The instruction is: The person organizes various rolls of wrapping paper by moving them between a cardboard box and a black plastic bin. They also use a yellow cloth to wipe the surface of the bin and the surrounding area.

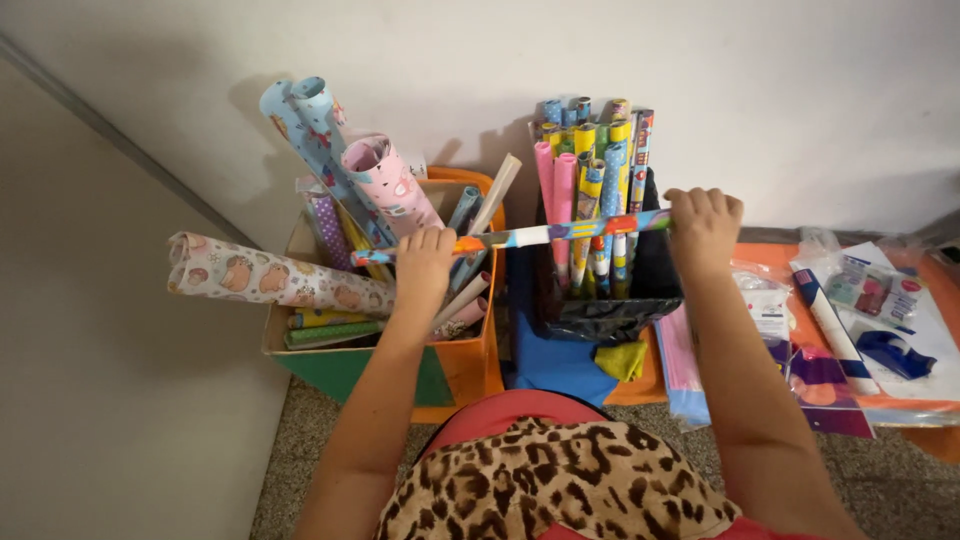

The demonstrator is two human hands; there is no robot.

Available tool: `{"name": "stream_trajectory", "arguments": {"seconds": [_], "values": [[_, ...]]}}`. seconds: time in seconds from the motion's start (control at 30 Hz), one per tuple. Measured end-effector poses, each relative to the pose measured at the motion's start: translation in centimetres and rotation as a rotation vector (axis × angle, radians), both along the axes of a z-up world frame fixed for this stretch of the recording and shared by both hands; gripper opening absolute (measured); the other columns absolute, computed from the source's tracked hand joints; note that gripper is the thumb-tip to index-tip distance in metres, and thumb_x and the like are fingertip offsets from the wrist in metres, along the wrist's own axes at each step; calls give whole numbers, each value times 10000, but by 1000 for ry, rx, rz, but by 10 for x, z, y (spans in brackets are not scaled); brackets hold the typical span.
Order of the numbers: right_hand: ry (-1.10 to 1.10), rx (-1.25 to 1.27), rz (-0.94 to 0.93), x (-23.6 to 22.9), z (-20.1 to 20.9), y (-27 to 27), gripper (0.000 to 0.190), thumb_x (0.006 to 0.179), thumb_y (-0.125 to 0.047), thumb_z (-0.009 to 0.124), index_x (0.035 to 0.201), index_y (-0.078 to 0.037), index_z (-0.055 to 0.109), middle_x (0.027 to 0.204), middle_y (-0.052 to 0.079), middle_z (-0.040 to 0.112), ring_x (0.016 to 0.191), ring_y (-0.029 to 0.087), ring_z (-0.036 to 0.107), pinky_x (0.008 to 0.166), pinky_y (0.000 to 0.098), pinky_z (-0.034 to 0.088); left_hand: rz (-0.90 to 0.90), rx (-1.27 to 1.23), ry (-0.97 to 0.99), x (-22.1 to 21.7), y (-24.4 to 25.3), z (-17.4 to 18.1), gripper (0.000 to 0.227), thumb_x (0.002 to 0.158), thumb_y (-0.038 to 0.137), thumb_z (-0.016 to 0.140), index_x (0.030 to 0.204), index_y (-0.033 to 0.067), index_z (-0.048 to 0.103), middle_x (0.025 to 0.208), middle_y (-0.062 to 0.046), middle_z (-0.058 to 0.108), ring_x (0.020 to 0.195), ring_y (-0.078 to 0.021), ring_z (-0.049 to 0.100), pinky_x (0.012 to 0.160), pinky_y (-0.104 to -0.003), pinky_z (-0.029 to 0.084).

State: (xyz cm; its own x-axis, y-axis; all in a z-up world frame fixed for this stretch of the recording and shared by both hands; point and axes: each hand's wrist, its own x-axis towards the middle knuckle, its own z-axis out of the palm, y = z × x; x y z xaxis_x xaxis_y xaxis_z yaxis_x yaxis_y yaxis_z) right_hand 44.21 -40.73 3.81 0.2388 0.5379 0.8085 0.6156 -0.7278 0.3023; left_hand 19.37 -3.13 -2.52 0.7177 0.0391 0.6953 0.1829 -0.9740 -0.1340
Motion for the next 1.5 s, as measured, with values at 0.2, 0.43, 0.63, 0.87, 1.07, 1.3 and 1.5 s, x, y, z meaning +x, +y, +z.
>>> {"name": "stream_trajectory", "arguments": {"seconds": [0.2,0.43,0.63,0.87,1.07,1.3,1.5], "values": [[-29,-30,-16,68,-38,-45,201,904,-155,721,1081,-250,719,862,-43,578,876,176,623,788,320,485,72,-36,70,-8,22,-16,404,837,462,688,1100,172,589,962,-31,624,966,-248,617,913,-426,468],[18,15,-36,66,-22,-76,459,715,50,645,1068,-223,752,932,-28,627,872,246,564,646,356,375,10,-45,39,-33,16,30,240,858,191,662,1072,118,579,964,-69,578,929,-299,543,798,-398,400],[276,27,-17,77,-67,-86,476,692,73,705,1103,-165,736,935,31,632,912,307,563,658,416,372,-77,-1017,274,-44,-2,86,211,934,59,652,1140,47,609,1311,-119,642,1150,-242,643,1042,-445,514],[533,61,-86,36,-108,-43,428,771,-121,817,1149,-289,706,1018,-12,722,1089,226,677,1038,426,420,-292,-1040,-234,-23,-17,126,358,1078,309,568,1340,71,516,1218,-266,637,1188,-449,598,1032,-538,458],[872,189,32,13,-134,5,408,802,-196,817,1199,-214,724,1051,70,755,1095,304,684,985,473,457,-483,-934,-266,32,-66,177,404,1074,370,570,1298,34,558,1166,-222,643,1143,-409,631,1034,-472,481],[801,188,294,-3,-111,35,609,693,-455,904,1185,-158,703,965,88,759,993,294,727,868,441,538,-600,-489,-213,124,-122,133,393,976,303,698,1289,87,598,1094,-167,675,1057,-376,663,947,-456,529],[860,165,383,-17,-80,19,442,900,-365,782,1241,-116,650,1007,98,711,1029,342,671,850,468,535,-675,-545,-50,154,-154,87,364,1006,203,651,1332,78,547,1120,-191,663,1080,-394,657,941,-482,540]]}}
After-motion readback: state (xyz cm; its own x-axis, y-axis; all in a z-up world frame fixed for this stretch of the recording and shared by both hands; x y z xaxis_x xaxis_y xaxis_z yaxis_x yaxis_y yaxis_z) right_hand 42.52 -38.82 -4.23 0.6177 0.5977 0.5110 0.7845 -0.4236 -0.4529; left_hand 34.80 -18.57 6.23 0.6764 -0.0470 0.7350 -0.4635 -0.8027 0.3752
